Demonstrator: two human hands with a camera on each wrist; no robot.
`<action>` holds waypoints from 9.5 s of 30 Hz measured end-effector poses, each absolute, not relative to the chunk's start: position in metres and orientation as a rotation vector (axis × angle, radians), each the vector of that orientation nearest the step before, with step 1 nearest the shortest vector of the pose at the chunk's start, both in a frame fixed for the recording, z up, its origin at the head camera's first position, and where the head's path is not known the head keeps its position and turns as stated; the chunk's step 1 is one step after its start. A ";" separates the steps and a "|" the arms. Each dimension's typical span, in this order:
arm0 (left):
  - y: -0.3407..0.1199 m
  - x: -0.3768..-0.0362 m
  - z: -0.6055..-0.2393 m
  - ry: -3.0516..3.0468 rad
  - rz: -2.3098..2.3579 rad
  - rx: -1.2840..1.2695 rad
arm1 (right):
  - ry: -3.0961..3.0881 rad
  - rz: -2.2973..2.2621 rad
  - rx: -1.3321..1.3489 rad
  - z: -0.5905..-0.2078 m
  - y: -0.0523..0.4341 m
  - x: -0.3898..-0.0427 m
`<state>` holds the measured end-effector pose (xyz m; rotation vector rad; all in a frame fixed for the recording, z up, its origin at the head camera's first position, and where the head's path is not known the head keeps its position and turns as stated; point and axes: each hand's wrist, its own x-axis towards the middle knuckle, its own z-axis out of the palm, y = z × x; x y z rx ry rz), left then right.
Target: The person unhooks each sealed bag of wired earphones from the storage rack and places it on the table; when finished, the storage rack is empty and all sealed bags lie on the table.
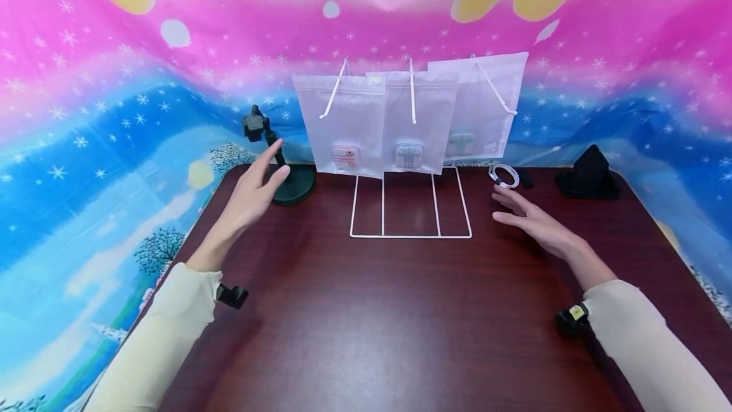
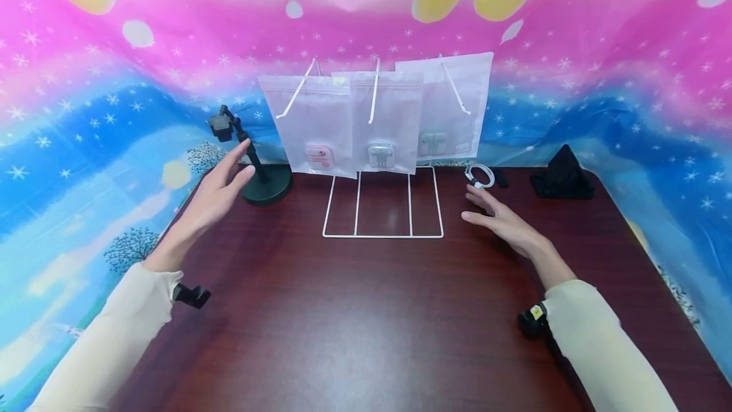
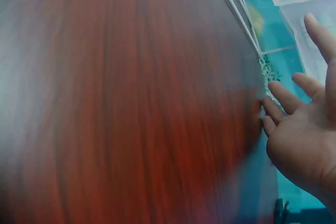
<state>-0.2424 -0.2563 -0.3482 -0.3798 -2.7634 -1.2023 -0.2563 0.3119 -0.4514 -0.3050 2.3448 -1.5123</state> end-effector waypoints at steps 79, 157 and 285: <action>-0.199 -0.247 -0.271 -2.007 -1.769 -0.164 | 2.535 -0.997 -0.588 -0.461 0.269 -0.287; -0.271 -0.238 -0.409 -2.596 -1.536 0.516 | 2.556 -1.002 -0.535 -0.466 0.269 -0.283; -0.087 -0.341 -0.282 -2.198 -2.106 -0.309 | 2.587 -1.001 -0.551 -0.464 0.267 -0.281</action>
